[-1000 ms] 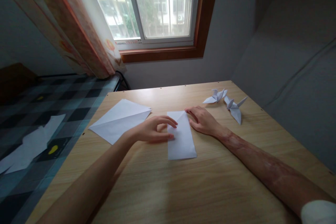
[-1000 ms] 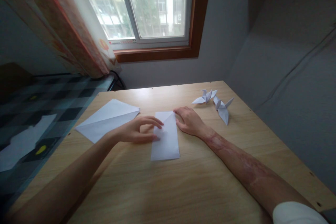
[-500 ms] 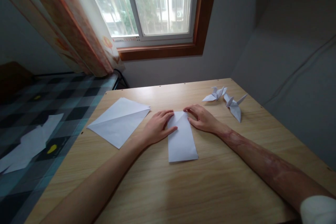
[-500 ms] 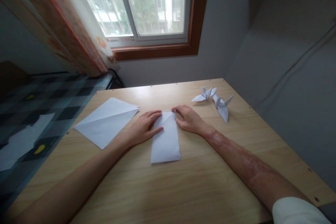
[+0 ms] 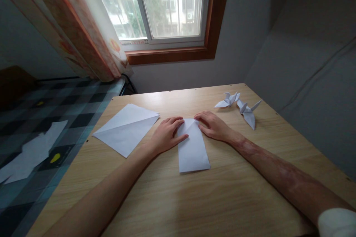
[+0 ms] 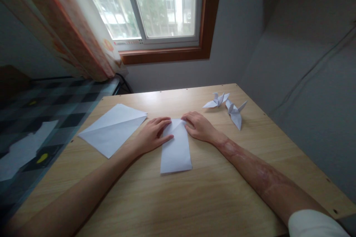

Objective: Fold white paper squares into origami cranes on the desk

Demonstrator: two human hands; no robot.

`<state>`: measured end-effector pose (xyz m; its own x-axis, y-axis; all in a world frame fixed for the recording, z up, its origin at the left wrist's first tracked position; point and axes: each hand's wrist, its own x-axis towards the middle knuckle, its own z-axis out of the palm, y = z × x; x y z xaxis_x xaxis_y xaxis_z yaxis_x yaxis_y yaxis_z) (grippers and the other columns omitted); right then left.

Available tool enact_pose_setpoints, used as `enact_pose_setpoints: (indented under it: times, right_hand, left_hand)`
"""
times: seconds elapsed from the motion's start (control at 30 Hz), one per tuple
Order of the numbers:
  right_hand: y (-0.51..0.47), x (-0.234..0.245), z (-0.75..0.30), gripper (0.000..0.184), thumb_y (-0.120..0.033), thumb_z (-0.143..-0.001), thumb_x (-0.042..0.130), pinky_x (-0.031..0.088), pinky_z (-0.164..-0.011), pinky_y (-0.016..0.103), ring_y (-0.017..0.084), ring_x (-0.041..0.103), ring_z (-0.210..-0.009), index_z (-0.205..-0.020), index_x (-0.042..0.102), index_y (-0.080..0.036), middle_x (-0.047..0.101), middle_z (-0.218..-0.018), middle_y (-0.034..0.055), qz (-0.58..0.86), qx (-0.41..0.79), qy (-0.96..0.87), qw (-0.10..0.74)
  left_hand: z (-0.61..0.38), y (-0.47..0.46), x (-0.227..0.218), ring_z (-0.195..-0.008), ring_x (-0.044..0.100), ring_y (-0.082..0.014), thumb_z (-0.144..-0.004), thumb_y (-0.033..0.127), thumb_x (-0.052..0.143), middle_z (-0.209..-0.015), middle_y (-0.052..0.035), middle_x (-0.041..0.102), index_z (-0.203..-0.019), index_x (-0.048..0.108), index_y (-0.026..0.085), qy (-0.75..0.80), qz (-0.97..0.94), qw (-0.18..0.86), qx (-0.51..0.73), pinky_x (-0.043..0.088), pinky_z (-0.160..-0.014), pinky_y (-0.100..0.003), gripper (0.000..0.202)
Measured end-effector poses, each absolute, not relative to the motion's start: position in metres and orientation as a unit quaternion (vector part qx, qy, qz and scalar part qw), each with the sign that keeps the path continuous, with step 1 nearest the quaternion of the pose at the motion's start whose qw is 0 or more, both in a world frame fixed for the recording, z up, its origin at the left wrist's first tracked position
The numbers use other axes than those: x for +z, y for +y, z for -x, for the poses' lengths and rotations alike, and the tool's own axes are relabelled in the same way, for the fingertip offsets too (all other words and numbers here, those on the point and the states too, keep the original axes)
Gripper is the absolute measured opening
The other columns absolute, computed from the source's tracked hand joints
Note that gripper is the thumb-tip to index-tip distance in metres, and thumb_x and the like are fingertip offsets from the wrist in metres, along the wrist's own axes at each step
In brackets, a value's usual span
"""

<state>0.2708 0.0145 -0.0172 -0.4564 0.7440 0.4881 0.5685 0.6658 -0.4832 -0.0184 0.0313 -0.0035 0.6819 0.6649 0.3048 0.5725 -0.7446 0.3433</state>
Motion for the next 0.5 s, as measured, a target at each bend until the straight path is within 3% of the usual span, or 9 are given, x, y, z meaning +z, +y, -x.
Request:
enact_pose_setpoints:
  times: [0.2, 0.5]
  right_hand:
    - [0.0138, -0.0184, -0.2698, 0.035, -0.012, -0.094, 0.07, 0.056, -0.103, 0.051, 0.032, 0.068, -0.114, -0.127, 0.068, -0.023, 0.075, -0.121, 0.0114, 0.401, 0.141, -0.829, 0.363]
    - [0.0138, -0.0195, -0.2715, 0.043, -0.011, -0.092, 0.07, 0.056, -0.107, 0.053, 0.033, 0.067, -0.12, -0.132, 0.067, -0.023, 0.074, -0.127, 0.0121, 0.394, 0.131, -0.836, 0.359]
  left_hand:
    - [0.0185, 0.0317, 0.0005, -0.132, 0.066, -0.0354, -0.088, 0.059, 0.086, -0.144, -0.014, 0.07, -0.138, 0.067, 0.022, 0.349, -0.902, 0.115, 0.227, 0.053, -0.116, -0.053, 0.065]
    - [0.018, 0.0311, 0.0024, -0.128, 0.068, -0.034, -0.088, 0.06, 0.086, -0.14, -0.0125, 0.071, -0.134, 0.068, 0.023, 0.35, -0.9, 0.113, 0.233, 0.054, -0.113, -0.052, 0.062]
